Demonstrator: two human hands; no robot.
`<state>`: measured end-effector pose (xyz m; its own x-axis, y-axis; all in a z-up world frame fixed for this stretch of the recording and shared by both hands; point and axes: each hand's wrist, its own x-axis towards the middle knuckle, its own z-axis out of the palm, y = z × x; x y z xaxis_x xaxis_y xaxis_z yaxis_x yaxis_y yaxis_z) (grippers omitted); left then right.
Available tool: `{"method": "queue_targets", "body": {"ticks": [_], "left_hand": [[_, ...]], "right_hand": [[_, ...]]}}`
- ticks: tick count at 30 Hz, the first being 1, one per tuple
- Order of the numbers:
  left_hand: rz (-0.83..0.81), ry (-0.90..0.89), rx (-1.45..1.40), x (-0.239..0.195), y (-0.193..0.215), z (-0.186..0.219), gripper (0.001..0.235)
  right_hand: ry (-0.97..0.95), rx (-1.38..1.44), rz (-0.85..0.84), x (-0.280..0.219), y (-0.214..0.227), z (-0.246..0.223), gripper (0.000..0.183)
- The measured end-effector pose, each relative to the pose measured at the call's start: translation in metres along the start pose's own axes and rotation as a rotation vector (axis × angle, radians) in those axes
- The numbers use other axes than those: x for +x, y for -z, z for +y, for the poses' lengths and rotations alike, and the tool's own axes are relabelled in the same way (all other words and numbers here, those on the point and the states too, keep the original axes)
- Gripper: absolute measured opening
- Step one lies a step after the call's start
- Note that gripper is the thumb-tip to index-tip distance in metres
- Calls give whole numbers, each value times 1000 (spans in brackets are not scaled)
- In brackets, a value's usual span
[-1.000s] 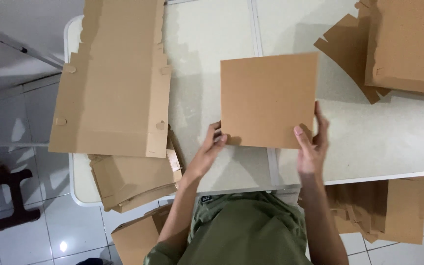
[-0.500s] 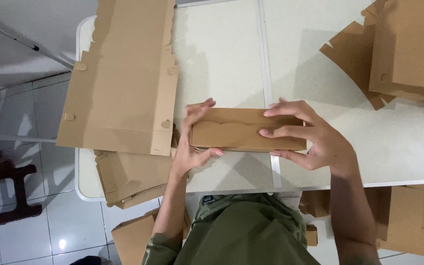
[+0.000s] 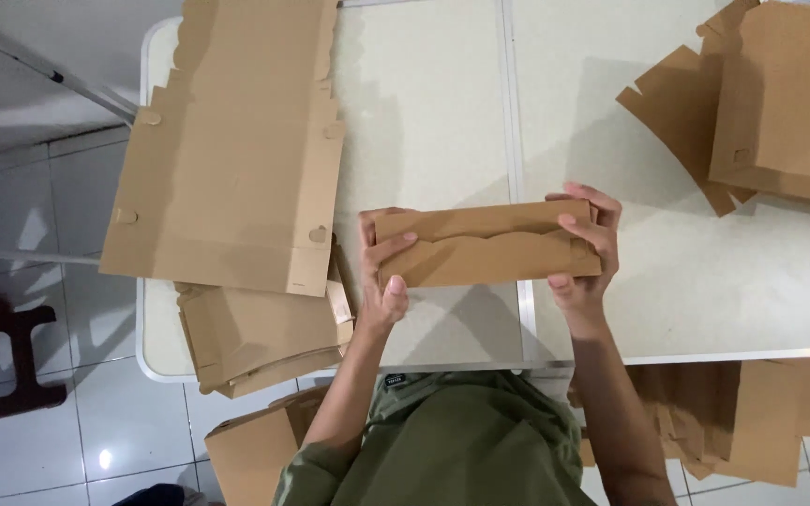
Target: Folding and assembling cardboard boxes from flat pre-cut sheets.
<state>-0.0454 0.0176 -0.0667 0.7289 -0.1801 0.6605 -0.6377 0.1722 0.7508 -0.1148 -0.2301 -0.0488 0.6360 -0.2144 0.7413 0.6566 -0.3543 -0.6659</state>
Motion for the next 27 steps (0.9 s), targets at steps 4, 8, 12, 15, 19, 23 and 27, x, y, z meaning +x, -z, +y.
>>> {"method": "queue_targets", "body": {"ticks": [4, 8, 12, 15, 19, 23, 27], "left_hand": [[15, 31, -10, 6, -4, 9, 48], [33, 32, -7, 6, -5, 8, 51], [16, 5, -49, 0, -4, 0, 65], [2, 7, -7, 3, -3, 3, 66], [17, 23, -21, -2, -6, 1, 66], [17, 86, -52, 7, -6, 18, 55], [-109, 177, 99, 40, 3, 58, 49]], "right_hand": [[-101, -22, 0, -3, -3, -12, 80], [-290, 50, 63, -6, -3, -14, 75], [-269, 110, 99, -23, -3, 0, 106], [-264, 95, 82, -27, 0, 8, 108], [-274, 70, 54, -39, 16, 12, 112], [-269, 55, 6, -43, 32, 20, 121], [-262, 17, -17, -47, 51, 23, 131]]}}
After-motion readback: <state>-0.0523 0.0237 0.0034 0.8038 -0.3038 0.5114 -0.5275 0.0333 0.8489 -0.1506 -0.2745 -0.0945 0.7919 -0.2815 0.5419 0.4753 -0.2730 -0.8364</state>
